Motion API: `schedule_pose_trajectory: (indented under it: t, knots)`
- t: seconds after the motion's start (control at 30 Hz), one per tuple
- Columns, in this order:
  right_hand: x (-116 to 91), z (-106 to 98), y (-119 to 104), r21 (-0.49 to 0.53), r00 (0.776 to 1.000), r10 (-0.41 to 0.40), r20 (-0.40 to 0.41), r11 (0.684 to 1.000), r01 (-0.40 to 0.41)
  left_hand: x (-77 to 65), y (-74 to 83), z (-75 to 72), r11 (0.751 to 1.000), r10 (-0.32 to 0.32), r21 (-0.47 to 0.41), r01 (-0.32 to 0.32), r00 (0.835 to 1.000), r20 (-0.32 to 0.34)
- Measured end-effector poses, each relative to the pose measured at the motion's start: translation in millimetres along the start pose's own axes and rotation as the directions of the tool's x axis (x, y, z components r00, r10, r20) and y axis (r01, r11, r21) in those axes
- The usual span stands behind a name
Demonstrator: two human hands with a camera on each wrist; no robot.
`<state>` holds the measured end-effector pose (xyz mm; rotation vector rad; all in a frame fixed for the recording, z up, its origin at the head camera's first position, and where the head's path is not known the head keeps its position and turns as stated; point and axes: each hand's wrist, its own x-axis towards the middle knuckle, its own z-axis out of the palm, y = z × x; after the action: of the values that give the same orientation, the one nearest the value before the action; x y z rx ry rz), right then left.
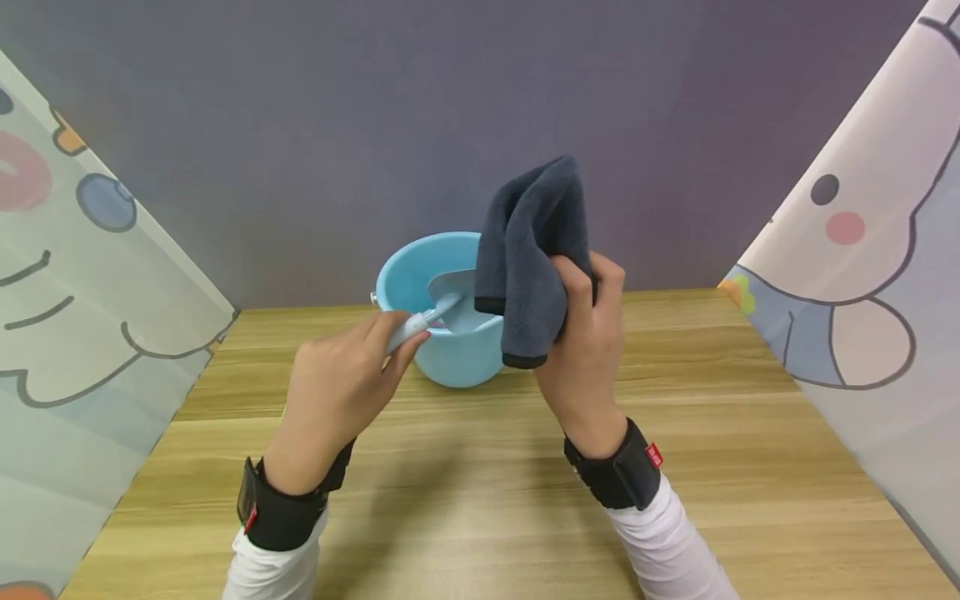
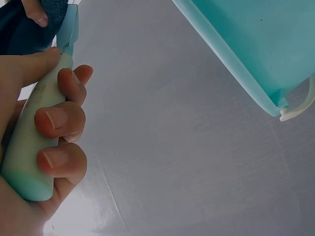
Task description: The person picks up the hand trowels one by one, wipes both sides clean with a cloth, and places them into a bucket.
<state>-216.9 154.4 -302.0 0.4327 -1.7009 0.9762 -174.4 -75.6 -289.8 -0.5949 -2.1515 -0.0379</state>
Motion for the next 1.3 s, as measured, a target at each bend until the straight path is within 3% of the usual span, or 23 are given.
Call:
schedule_pose_trajectory:
  t: [0.4, 0.63, 1.07, 1.2, 1.3]
  knots:
    - [5.9, -3.1, 1.4, -0.002, 0.997, 0.017, -0.072, 1.000, -0.017, -1.9, -1.8, 1.4, 0.999, -0.024, -0.045, 0.024, 1.000, -0.009]
    - [7.0, -6.0, -0.4, 0.011, 0.996, 0.044, -0.074, 0.999, -0.043, -2.6, -2.3, 1.7, 0.999, -0.027, -0.046, 0.027, 1.000, -0.003]
    - [4.0, -3.5, -8.6, 0.052, 0.991, -0.004, -0.135, 0.999, 0.011, -0.9, -1.8, 1.1, 0.997, -0.042, -0.057, 0.043, 0.999, 0.019]
    - [-3.2, 3.2, -15.2, 0.081, 0.992, -0.062, -0.112, 0.994, 0.072, -1.2, -1.7, 1.5, 0.998, -0.043, -0.045, 0.044, 0.999, 0.028]
    - [-9.9, 6.0, -19.7, 0.140, 0.995, -0.094, -0.041, 0.985, 0.099, -1.2, -1.4, 1.3, 0.998, -0.043, -0.044, 0.044, 0.999, 0.030]
